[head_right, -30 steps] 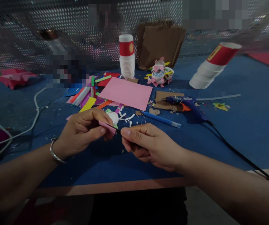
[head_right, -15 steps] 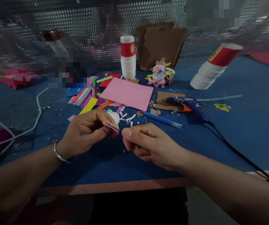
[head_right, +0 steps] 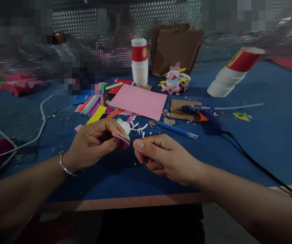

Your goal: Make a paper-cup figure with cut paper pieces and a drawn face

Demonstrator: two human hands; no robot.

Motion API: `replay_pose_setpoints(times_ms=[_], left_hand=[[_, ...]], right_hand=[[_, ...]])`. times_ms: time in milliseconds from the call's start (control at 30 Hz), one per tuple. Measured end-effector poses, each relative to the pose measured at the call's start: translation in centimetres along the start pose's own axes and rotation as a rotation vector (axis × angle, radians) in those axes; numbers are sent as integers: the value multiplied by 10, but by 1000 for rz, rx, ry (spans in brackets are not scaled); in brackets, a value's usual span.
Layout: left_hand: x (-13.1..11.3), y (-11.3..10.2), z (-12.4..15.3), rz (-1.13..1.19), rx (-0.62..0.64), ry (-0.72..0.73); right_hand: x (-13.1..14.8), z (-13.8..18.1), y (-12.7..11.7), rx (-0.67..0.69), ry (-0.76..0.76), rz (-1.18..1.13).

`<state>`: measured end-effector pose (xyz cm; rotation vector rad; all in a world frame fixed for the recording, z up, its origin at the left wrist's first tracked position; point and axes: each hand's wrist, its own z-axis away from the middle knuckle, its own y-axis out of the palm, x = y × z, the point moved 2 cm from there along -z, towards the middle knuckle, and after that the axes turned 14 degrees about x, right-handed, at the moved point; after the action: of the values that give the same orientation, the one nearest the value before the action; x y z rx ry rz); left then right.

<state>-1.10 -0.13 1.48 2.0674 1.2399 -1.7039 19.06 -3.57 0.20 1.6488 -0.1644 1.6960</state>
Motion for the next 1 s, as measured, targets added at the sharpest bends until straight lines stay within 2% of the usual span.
replay_pose_setpoints(times_ms=[400,800,1000], left_hand=[[0,0,0,8,-42,-54],[-1,6,1,235,-65,-141],[-2,4,1,190,-53,-136]], right_hand=[[0,-1,0,-21,13,-8],[0,-2,1,22,35,-33],[1,-2,1,6,29,-19]])
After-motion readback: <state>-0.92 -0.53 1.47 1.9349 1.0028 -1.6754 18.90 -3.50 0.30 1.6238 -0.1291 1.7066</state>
